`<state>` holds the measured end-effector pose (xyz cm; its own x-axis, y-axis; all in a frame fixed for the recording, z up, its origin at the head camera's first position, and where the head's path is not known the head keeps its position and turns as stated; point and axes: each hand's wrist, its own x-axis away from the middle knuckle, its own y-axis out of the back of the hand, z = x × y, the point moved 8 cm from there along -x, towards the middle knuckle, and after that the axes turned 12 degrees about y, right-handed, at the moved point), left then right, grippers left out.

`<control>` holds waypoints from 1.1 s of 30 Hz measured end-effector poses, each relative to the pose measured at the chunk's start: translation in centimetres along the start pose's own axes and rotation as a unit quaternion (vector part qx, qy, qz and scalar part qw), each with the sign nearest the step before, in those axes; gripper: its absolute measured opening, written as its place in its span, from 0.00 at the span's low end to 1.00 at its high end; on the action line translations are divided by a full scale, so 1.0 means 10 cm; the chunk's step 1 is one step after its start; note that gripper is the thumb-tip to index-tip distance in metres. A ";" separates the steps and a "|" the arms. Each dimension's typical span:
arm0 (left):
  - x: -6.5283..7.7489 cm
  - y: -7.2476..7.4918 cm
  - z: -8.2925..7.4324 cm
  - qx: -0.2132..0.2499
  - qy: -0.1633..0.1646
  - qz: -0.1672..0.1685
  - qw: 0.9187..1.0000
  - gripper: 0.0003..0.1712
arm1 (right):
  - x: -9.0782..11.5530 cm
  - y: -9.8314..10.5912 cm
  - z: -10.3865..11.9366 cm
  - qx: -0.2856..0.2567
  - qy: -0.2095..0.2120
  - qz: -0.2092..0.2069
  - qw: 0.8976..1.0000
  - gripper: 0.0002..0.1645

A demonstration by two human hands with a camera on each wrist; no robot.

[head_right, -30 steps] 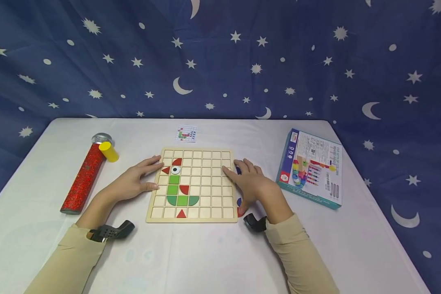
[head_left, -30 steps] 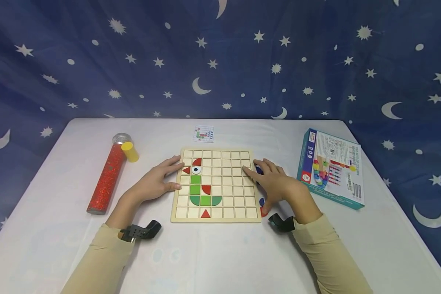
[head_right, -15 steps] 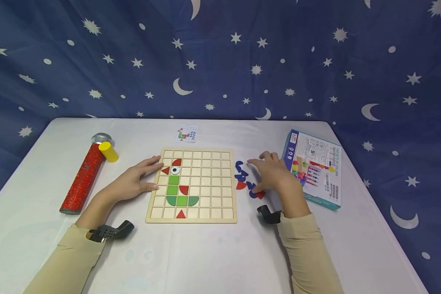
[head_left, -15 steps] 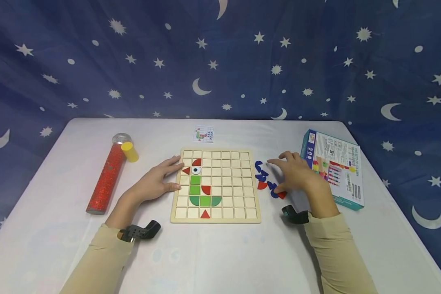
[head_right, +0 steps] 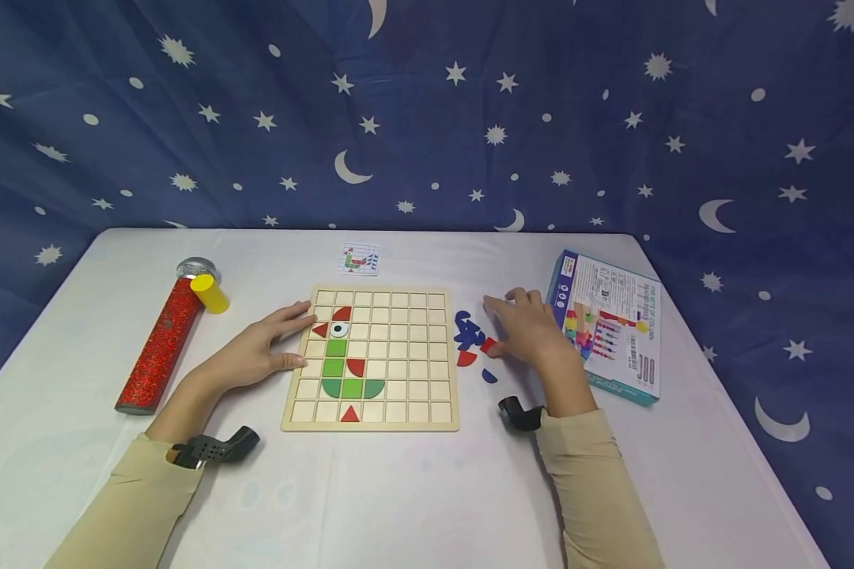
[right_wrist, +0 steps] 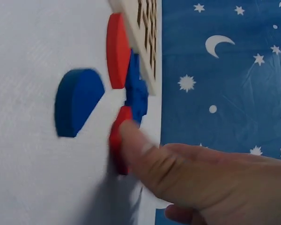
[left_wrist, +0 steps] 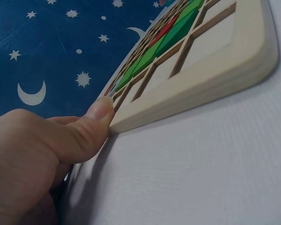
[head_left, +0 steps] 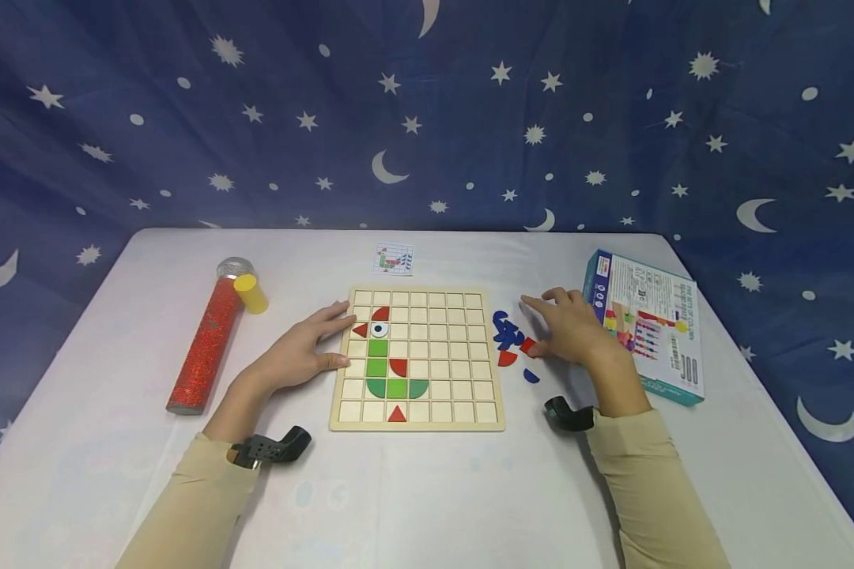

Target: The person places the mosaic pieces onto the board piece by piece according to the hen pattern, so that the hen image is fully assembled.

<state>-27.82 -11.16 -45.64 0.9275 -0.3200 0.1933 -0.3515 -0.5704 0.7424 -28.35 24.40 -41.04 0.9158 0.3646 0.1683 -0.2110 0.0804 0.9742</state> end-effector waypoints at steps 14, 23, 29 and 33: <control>-0.01 0.00 0.00 -0.007 0.000 0.000 1.000 0.43 | -0.07 -0.05 0.01 -0.098 0.051 0.011 0.994 0.22; -0.02 -0.01 0.02 -0.011 0.000 0.001 1.000 0.43 | -0.08 -0.08 -0.01 -0.098 0.025 0.011 0.995 0.15; -0.02 -0.01 0.03 -0.006 -0.001 0.003 1.000 0.44 | -0.10 -0.11 -0.03 -0.107 0.012 0.016 0.994 0.16; -0.02 0.00 0.02 -0.007 -0.001 0.001 1.000 0.44 | -0.10 -0.10 -0.02 -0.106 0.013 0.014 0.994 0.15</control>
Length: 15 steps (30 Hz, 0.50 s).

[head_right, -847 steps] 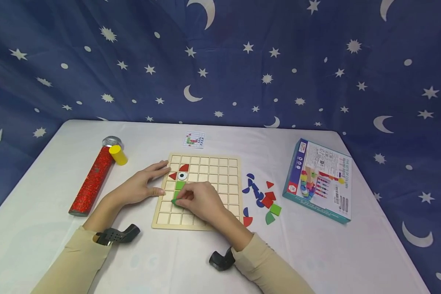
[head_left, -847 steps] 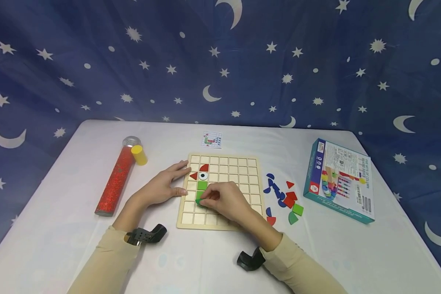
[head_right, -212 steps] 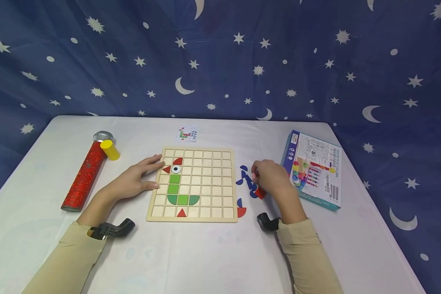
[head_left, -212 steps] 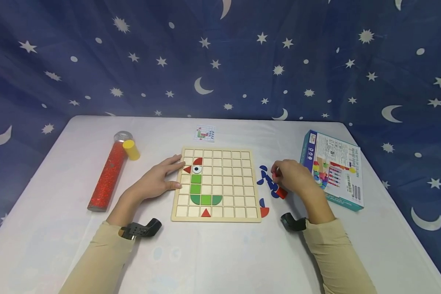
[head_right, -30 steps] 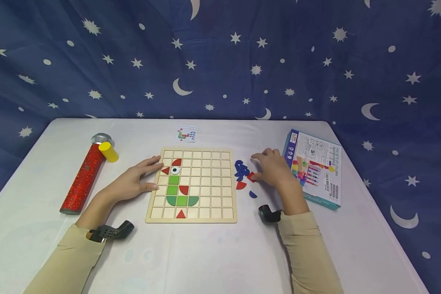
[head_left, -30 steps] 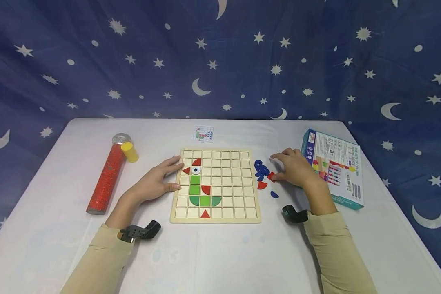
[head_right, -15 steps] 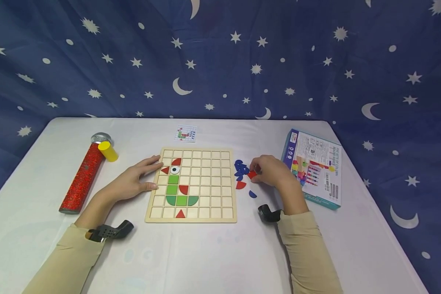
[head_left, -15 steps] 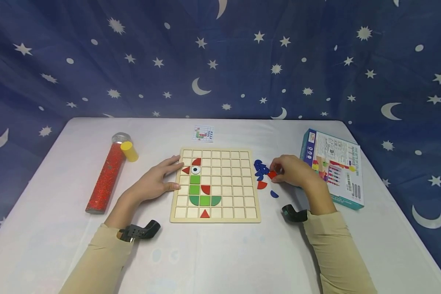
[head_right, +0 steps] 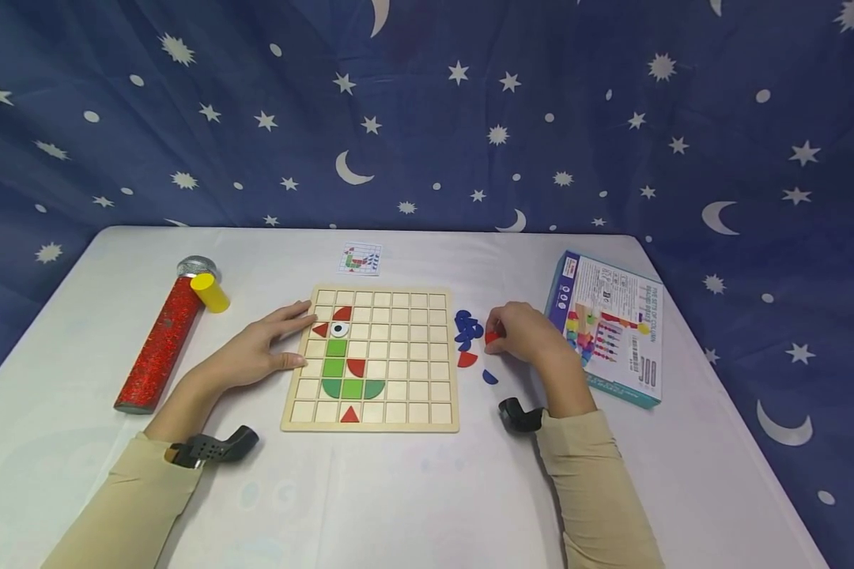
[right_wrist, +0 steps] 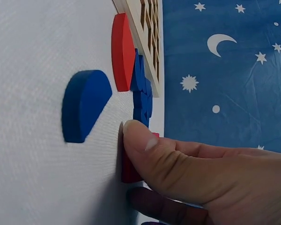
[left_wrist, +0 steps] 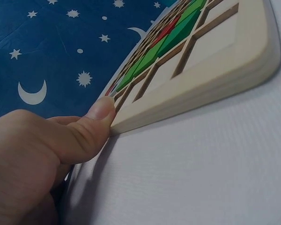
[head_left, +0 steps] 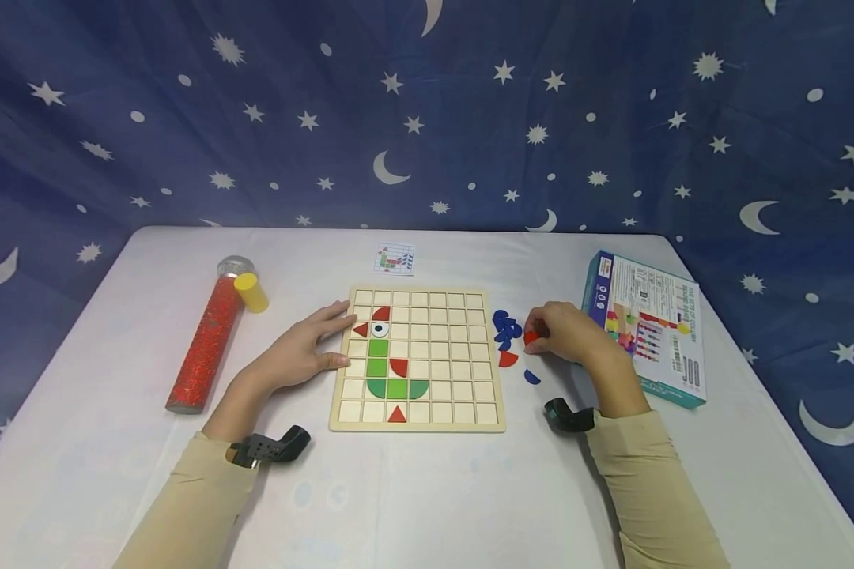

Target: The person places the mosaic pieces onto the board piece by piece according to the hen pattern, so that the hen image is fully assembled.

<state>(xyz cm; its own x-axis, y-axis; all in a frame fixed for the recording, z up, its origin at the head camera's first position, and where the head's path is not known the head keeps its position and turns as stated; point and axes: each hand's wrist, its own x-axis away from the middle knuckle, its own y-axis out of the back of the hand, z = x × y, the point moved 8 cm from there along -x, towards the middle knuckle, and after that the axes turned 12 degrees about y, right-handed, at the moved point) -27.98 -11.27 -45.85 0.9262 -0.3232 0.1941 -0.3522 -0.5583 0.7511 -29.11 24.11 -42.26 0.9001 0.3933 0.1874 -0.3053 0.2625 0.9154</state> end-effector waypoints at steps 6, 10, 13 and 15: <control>0.00 0.00 -0.01 -0.004 0.005 -0.001 1.000 0.44 | 0.03 0.04 0.06 -0.011 0.021 -0.003 1.000 0.08; 0.00 0.00 -0.01 -0.002 0.009 0.001 1.000 0.44 | 0.04 0.10 0.13 -0.003 0.043 -0.023 0.999 0.06; 0.00 0.00 0.00 0.002 0.009 0.004 1.000 0.44 | 0.03 0.15 0.23 0.001 0.063 -0.045 0.997 0.07; 0.00 0.00 0.00 0.004 0.007 0.005 1.000 0.44 | 0.03 0.16 0.33 -0.002 0.076 -0.056 0.996 0.07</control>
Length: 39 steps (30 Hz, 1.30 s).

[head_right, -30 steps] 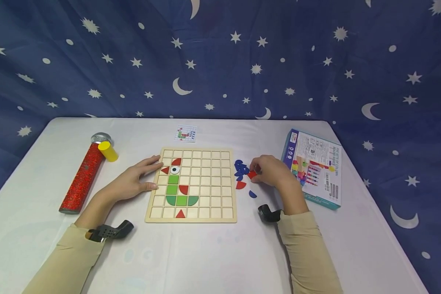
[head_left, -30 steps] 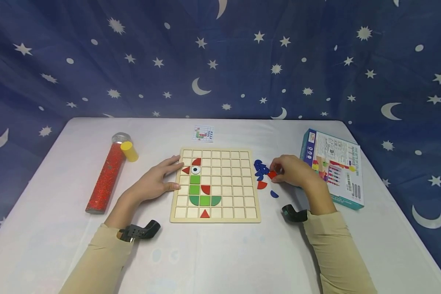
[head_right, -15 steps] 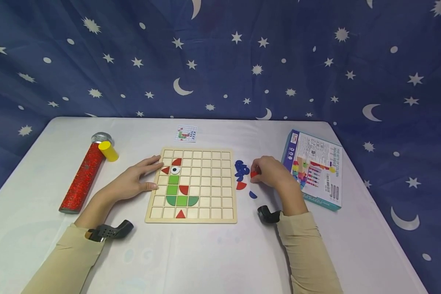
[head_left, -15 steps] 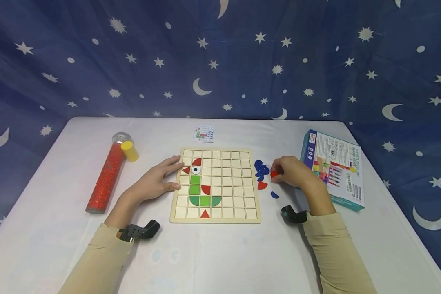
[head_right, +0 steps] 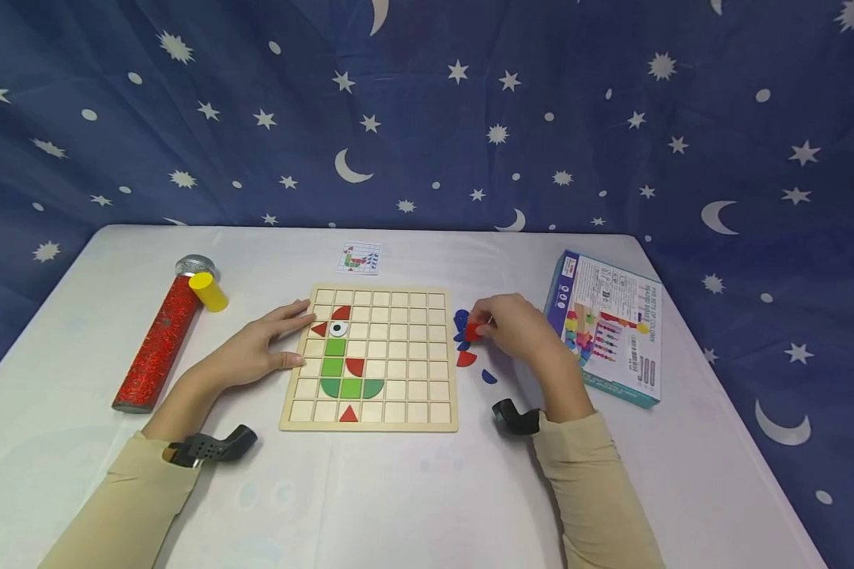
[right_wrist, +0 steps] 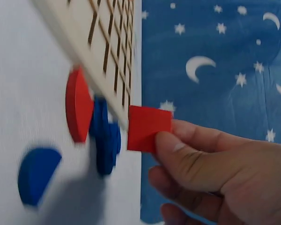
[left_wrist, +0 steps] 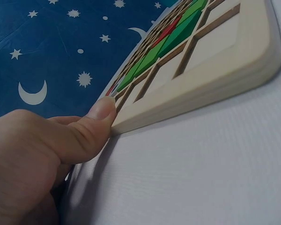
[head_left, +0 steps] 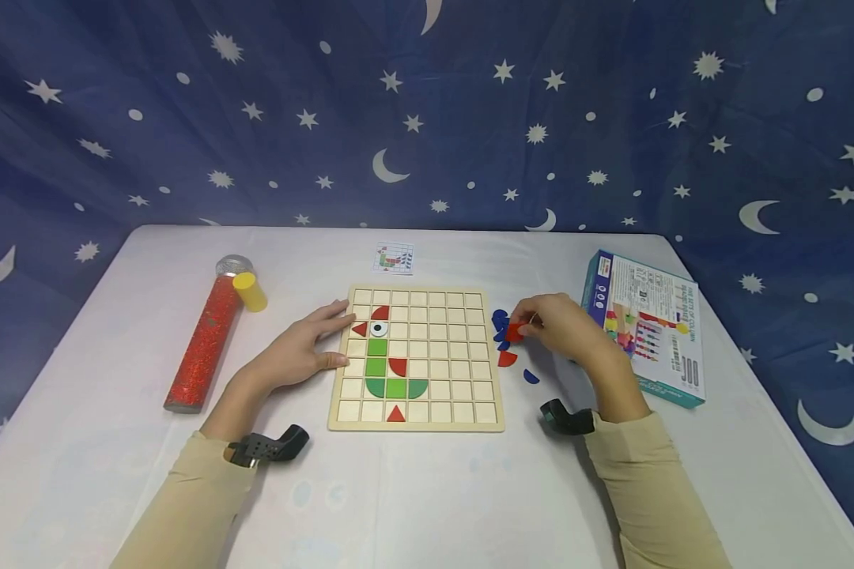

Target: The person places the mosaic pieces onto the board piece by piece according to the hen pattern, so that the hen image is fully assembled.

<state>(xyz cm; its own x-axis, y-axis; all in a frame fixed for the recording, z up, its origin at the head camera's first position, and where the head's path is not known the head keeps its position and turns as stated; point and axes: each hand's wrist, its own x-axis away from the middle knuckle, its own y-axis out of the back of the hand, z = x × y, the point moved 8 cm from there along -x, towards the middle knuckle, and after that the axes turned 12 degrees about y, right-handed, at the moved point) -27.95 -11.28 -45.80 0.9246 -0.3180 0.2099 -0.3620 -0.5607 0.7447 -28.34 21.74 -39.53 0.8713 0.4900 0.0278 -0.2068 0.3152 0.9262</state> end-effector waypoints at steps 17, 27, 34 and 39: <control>0.01 0.01 -0.01 0.005 -0.002 -0.001 1.000 0.44 | -0.21 -0.41 1.00 -0.037 0.113 -0.058 0.991 0.07; 0.01 0.01 -0.02 0.005 -0.002 -0.001 1.000 0.44 | -0.25 -0.55 1.03 -0.039 0.108 -0.080 0.990 0.04; 0.01 0.01 -0.02 0.005 -0.006 -0.001 1.000 0.44 | -0.26 -0.62 1.04 -0.044 0.099 -0.070 0.992 0.04; 0.01 0.01 -0.03 0.003 -0.009 -0.002 1.000 0.44 | -0.26 -0.64 1.04 -0.038 0.103 -0.071 0.991 0.05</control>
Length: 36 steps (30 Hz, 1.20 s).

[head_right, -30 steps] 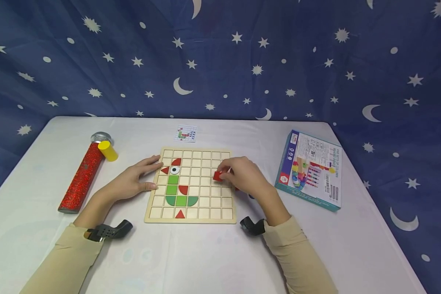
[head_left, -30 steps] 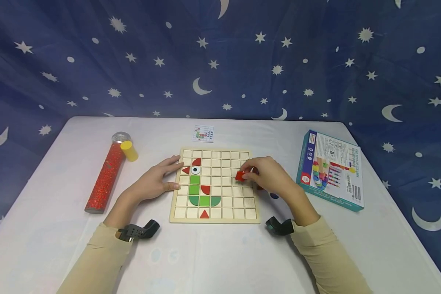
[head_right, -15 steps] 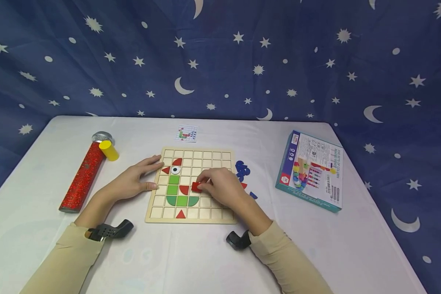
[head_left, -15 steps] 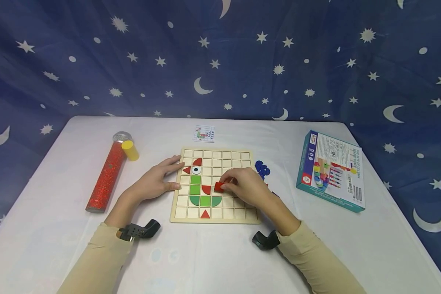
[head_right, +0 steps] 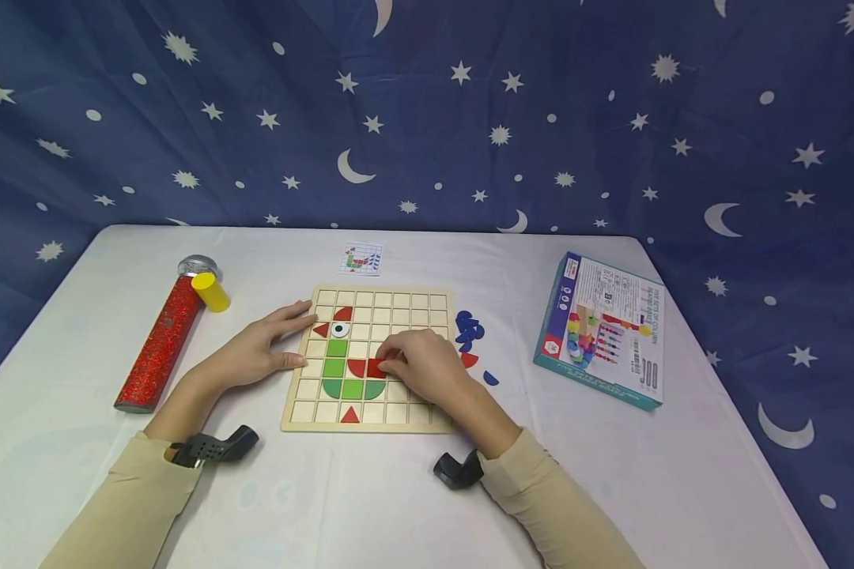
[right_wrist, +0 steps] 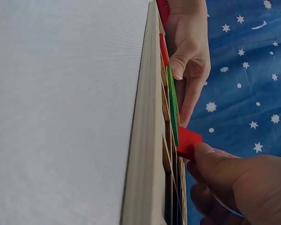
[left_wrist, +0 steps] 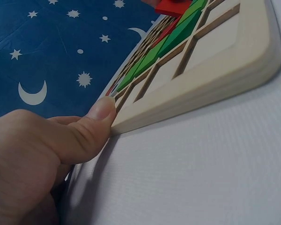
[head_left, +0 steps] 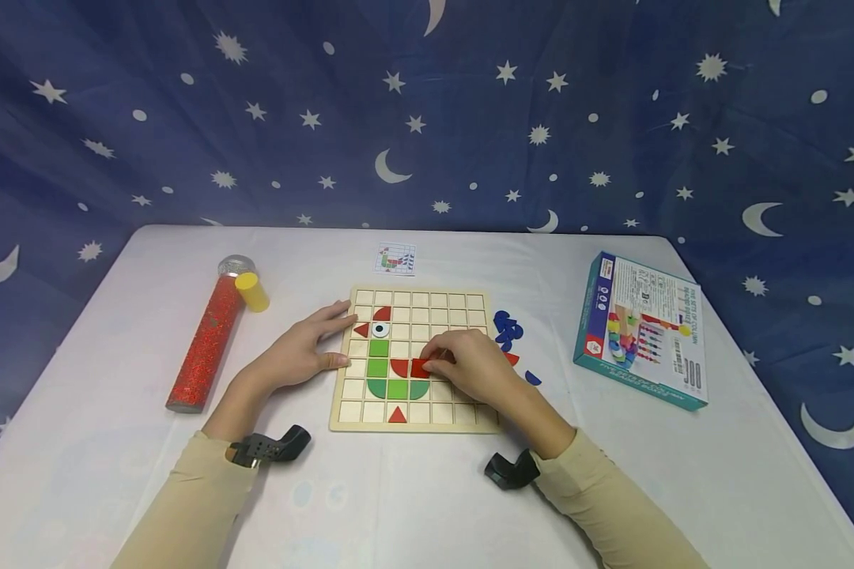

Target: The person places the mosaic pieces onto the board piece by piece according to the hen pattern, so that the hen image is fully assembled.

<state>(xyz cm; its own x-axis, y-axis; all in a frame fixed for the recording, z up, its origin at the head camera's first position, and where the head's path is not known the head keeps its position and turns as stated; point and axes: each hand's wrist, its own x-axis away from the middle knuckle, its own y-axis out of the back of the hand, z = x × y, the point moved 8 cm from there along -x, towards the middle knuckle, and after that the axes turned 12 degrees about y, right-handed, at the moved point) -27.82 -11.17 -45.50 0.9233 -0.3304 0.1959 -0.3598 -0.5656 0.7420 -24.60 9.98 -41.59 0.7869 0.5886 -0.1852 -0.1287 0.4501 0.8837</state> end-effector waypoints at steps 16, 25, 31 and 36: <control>0.01 0.00 0.01 -0.003 0.003 0.000 1.000 0.44 | 0.00 -0.04 0.01 0.035 0.016 0.016 0.999 0.11; 0.01 0.00 0.00 -0.002 0.007 0.001 1.000 0.44 | 0.01 -0.04 0.02 0.033 0.033 0.022 0.999 0.13; 0.00 0.01 0.00 0.001 0.005 0.000 1.000 0.44 | 0.02 -0.05 0.01 0.029 0.034 0.026 0.999 0.15; 0.00 0.01 -0.01 0.001 0.006 0.002 1.000 0.44 | 0.02 -0.05 0.03 0.021 0.037 0.021 0.999 0.18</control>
<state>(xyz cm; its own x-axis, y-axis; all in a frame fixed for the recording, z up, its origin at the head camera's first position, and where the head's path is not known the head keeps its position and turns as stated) -27.81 -11.16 -45.36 0.9236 -0.3231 0.2065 -0.3634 -0.5658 0.7402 -24.25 9.69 -41.94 0.7342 0.6553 -0.1775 -0.1346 0.3968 0.9080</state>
